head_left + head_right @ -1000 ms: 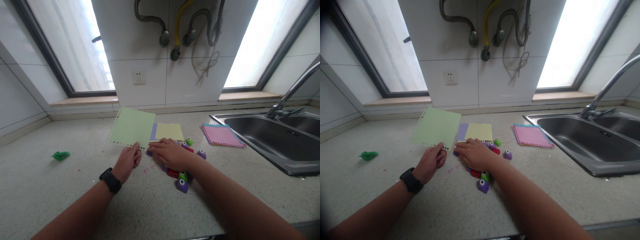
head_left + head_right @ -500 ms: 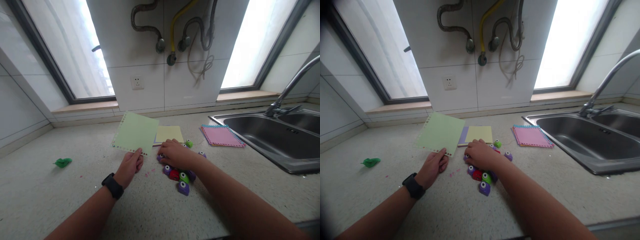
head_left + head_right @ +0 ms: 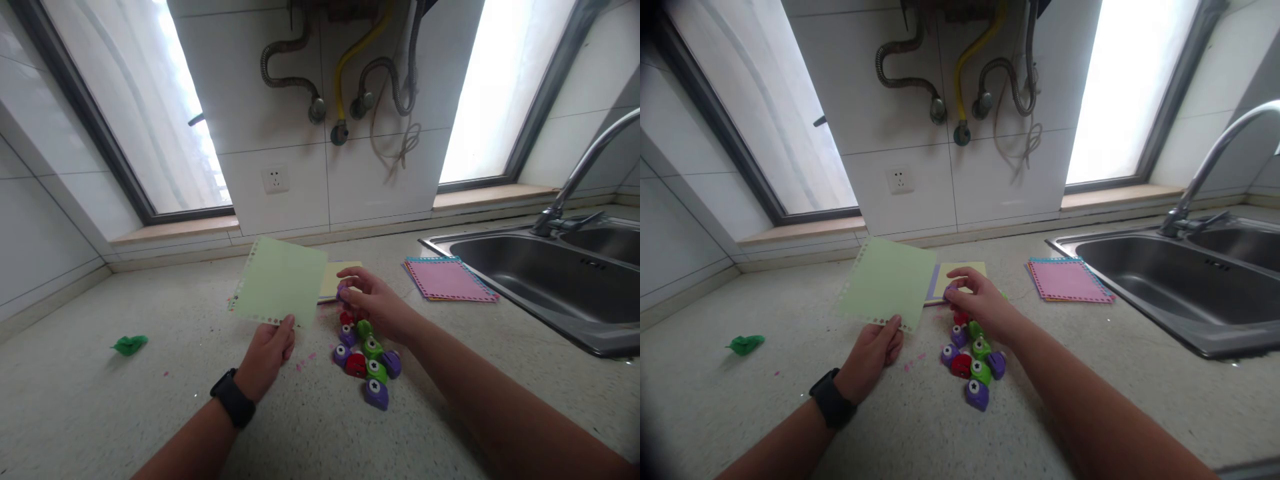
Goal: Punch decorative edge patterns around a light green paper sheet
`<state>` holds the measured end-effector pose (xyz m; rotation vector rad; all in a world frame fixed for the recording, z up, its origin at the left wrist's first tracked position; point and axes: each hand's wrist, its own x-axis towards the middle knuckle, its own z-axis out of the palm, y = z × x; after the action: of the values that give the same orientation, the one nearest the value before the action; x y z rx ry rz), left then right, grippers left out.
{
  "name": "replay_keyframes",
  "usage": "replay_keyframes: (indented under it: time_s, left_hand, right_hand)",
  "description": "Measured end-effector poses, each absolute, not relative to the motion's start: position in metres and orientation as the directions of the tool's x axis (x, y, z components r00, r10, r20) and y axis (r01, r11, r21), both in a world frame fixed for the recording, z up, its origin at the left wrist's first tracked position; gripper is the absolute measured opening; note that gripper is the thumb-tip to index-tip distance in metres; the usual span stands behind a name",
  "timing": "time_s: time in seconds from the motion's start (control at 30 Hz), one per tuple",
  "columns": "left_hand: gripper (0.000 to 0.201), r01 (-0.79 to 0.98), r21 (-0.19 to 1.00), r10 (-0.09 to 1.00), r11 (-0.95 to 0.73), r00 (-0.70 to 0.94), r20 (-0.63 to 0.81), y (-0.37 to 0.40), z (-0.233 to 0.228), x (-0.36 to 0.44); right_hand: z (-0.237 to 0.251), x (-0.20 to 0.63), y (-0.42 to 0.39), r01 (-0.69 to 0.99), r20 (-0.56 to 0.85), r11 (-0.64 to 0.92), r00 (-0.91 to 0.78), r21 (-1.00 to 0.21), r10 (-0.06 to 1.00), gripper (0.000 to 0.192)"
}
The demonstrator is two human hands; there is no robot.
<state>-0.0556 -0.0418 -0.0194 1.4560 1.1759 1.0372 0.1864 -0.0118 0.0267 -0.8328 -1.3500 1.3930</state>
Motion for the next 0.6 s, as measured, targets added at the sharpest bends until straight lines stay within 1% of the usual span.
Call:
replay_keyframes:
  time_s: [0.13,0.23,0.3,0.37,0.5,0.6]
  left_hand:
    - [0.058,0.114,0.993,0.99,-0.013,0.138,-0.003,-0.042,-0.019,-0.055]
    - [0.052,0.063,0.998,0.996,0.009,0.088,-0.015,-0.041,-0.019,-0.054]
    - [0.05,0.024,1.0,0.997,0.003,0.079,-0.005,-0.04,-0.02,-0.054]
    - [0.049,0.0,1.0,0.997,-0.005,0.075,0.005,-0.039,-0.021,-0.053]
    - [0.047,0.019,1.0,0.997,-0.019,0.08,0.017,-0.039,-0.024,-0.053]
    - [0.049,0.06,0.998,0.995,-0.03,0.098,0.024,-0.04,-0.026,-0.054]
  right_hand:
    - [0.021,0.187,-0.012,-0.16,0.142,0.096,-0.309,-0.983,0.941,0.036]
    - [0.022,0.185,-0.014,-0.191,0.184,0.133,-0.283,-0.972,0.941,0.046]
    - [0.026,0.184,-0.015,-0.219,0.266,0.215,-0.239,-0.952,0.934,0.048]
    - [0.03,0.184,-0.017,-0.212,0.367,0.329,-0.175,-0.92,0.914,0.043]
    - [0.031,0.184,-0.02,-0.108,0.533,0.523,-0.096,-0.845,0.841,0.038]
    - [0.029,0.184,-0.023,-0.059,0.632,0.629,-0.078,-0.775,0.771,0.036]
